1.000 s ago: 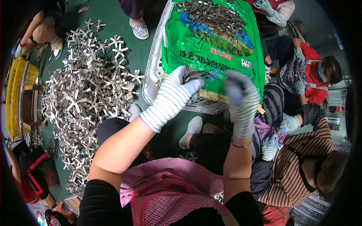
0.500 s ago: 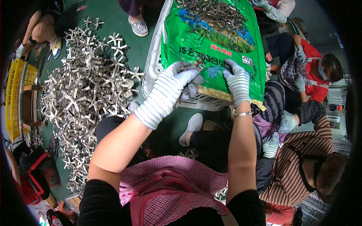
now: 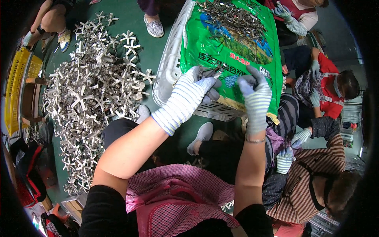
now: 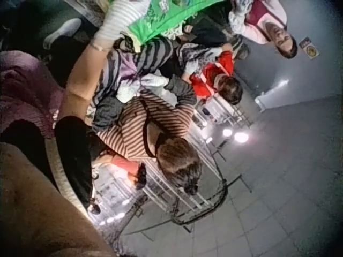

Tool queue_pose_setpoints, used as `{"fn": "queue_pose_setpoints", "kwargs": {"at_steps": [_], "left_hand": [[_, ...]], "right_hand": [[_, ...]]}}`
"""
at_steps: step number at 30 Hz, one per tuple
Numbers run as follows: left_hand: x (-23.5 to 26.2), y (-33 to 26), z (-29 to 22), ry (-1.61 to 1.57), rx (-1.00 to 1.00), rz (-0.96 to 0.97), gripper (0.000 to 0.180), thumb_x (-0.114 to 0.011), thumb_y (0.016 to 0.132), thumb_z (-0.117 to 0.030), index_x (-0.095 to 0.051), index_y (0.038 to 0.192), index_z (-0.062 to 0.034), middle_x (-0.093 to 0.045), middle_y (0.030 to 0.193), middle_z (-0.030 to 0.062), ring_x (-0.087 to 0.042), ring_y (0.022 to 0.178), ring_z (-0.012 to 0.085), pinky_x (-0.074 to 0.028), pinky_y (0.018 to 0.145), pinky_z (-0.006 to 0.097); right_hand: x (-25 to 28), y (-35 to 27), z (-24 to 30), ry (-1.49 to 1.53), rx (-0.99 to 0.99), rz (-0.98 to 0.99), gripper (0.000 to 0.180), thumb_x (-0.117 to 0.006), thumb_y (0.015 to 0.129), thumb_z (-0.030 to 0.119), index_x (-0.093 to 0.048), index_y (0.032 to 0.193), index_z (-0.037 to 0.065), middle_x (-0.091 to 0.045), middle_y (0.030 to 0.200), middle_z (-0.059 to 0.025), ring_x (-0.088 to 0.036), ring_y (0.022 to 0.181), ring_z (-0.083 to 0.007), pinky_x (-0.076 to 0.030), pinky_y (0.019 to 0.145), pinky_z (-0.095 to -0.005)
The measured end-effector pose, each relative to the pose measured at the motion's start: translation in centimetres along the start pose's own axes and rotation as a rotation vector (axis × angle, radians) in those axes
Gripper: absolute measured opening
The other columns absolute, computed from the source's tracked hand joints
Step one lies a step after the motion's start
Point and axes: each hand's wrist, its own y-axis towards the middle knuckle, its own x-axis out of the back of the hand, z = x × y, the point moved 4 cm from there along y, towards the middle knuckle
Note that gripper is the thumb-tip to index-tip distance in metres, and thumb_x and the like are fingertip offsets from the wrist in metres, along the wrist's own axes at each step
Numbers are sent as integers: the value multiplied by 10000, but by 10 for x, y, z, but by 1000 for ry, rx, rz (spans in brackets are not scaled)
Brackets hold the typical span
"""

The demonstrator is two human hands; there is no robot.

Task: Inserting small metal pins into white plastic cross-shaped components for assembly.

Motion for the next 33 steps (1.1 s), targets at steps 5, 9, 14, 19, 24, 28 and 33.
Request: {"fn": "queue_pose_setpoints", "kwargs": {"at_steps": [5, 9, 14, 19, 24, 28, 33], "left_hand": [[4, 4, 10, 2, -73, -34, 342, -566, 888, -111, -442, 1171, 37, -649, 901, 107, -628, 616, 140, -491, 480, 226], [-8, 8, 17, 66, -202, -2, 304, -573, 880, -72, -466, 1145, 32, -641, 919, 94, -612, 628, 110, -487, 489, 216], [-15, 2, 15, 127, -320, -27, 238, -582, 875, -70, -517, 1076, 41, -623, 917, 79, -586, 682, 75, -479, 567, 219], [-9, 5, 22, 254, -455, -90, 256, -596, 868, -97, -523, 1063, 52, -619, 902, 89, -579, 736, 91, -485, 619, 237], [-12, 1, 20, 233, -356, -80, 260, -600, 860, -92, -521, 1059, 56, -619, 900, 96, -574, 784, 107, -490, 672, 254], [-11, 2, 26, 288, -415, -86, 254, -596, 866, -98, -522, 1058, 52, -623, 898, 97, -577, 772, 105, -488, 664, 251], [-11, -2, 25, 270, -443, -106, 224, -590, 875, -86, -514, 1048, 36, -627, 861, 86, -584, 735, 106, -488, 632, 245]], "right_hand": [[-24, -20, 35, 284, -76, 171, 376, -661, 781, 35, -561, 1139, -24, -645, 807, -46, -579, 680, -58, -482, 611, -190], [-25, -21, 32, 350, -165, 163, 349, -660, 783, -5, -571, 1119, -25, -587, 838, -4, -546, 767, -56, -462, 727, -195], [-22, -22, 35, 269, -152, 99, 344, -662, 782, -12, -572, 1114, -30, -624, 873, -46, -581, 779, -80, -490, 726, -213], [-24, -23, 32, 404, -94, 46, 328, -667, 793, 12, -572, 1103, -39, -632, 886, -65, -595, 789, -101, -500, 735, -221], [-27, -20, 26, 359, -97, 33, 326, -661, 814, 32, -561, 1118, -33, -633, 884, -65, -590, 764, -87, -503, 704, -218], [-33, -19, 24, 399, 0, 75, 278, -616, 863, 54, -558, 1120, -35, -630, 892, -58, -581, 726, -73, -504, 661, -214], [-42, -24, 23, 531, -159, 133, 211, -555, 901, 42, -571, 1095, -37, -628, 935, -60, -571, 780, -72, -493, 691, -211]]}}
